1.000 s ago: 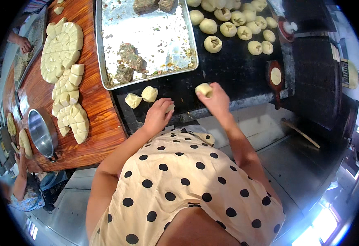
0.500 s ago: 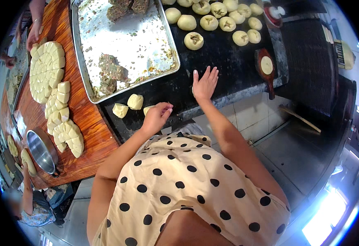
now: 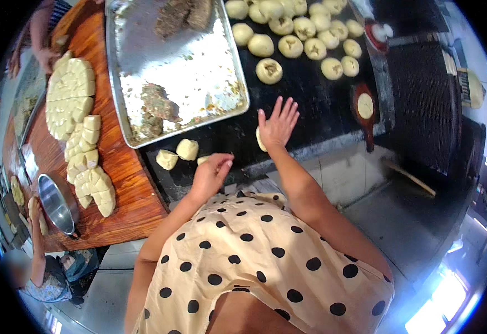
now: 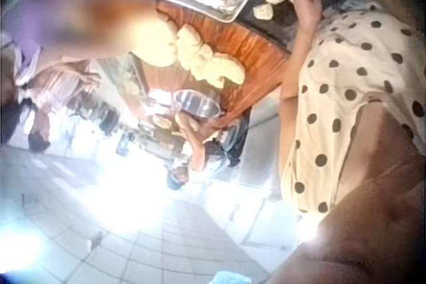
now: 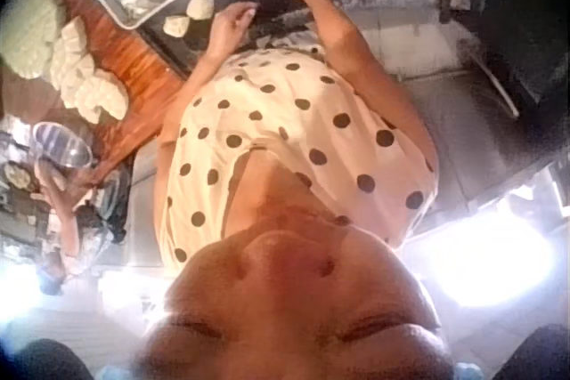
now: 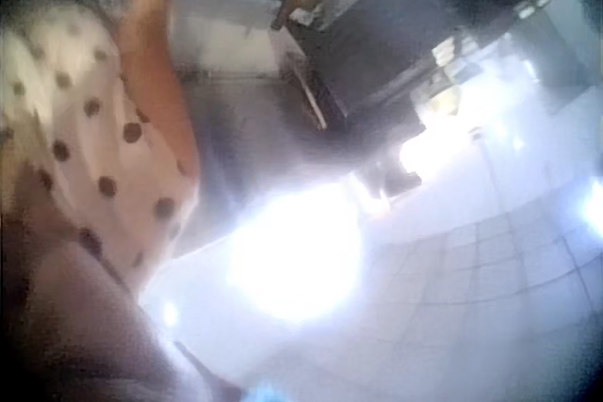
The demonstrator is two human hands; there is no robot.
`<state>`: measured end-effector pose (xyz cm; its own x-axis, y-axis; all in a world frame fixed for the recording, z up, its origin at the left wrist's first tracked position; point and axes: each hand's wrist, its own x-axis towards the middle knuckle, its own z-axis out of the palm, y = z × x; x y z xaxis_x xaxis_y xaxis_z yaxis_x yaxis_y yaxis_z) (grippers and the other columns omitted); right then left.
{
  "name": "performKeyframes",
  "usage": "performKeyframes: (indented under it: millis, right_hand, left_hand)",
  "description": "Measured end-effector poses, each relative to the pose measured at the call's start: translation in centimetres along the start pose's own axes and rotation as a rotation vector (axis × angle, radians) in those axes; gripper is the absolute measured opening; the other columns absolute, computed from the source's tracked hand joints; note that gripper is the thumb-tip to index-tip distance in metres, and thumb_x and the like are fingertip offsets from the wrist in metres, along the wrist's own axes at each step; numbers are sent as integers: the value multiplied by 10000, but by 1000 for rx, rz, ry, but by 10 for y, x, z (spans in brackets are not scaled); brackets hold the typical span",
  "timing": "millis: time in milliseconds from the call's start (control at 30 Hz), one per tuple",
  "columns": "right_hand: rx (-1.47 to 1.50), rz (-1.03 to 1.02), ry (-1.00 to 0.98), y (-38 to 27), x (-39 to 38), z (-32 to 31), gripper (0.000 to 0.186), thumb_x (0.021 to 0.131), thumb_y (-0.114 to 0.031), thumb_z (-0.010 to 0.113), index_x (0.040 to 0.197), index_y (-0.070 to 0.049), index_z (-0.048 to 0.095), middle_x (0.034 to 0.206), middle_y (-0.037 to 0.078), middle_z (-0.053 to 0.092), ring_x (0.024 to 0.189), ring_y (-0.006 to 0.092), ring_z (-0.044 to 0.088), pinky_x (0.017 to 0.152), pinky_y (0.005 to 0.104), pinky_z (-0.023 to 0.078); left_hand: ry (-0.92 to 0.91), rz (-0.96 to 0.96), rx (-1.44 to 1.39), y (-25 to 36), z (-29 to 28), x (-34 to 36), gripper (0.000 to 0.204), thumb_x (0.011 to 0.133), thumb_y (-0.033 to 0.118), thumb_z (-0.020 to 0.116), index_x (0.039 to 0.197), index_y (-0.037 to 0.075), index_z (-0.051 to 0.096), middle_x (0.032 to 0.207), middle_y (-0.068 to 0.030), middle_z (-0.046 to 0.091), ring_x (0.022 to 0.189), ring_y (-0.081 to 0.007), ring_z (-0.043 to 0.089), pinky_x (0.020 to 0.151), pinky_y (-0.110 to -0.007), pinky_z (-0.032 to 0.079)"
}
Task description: The person prepares filled dough portions by hand, first taking a piece of dough, flattening it on a table, adding a portion of meat filling, and then pinching the edges together to seal the filling inside before rolling it into a ball and placing it onto a work surface.
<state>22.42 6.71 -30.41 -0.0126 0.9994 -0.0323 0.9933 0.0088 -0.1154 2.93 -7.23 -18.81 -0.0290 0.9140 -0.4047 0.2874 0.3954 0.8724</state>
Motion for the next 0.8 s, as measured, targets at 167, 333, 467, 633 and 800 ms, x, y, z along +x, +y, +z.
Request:
performKeyframes:
  millis: [167,333,467,633,800]
  right_hand:
    - [135,37,-13,15,16,12,685,1009,-482,416,1534,-56,304,1610,222,196,1498,394,128,1214,527,57]
    - [7,-82,98,5,23,0,699,1008,-472,435,1501,11,327,1564,292,246,1471,436,187,1202,546,115]
    - [53,-131,142,-2,17,1,718,991,-448,471,1504,24,302,1570,285,238,1469,442,190,1195,561,119]
    - [100,-281,27,-28,-15,-8,730,964,-428,522,1491,32,315,1566,271,257,1468,395,232,1198,539,143]
    - [162,-298,88,-24,-14,-6,724,950,-394,548,1495,20,310,1575,261,240,1475,393,212,1204,540,129]
  left_hand:
    - [46,-18,10,-21,-22,-30,184,972,104,607,1098,-11,675,1000,-119,697,867,-173,678,768,-297,536]
    - [113,-68,-40,-28,-21,-41,193,942,132,631,1068,-4,687,951,-166,702,809,-253,708,716,-341,542]
    - [23,-71,0,-7,-24,-43,194,954,137,623,1087,12,685,986,-156,697,848,-249,701,727,-327,538]
    - [30,-54,76,-5,-28,-53,186,954,142,623,1083,28,692,956,-140,695,826,-246,699,715,-336,536]
    - [-38,-74,83,10,-30,-52,208,978,146,603,1097,-4,683,995,-113,702,865,-170,662,777,-296,514]
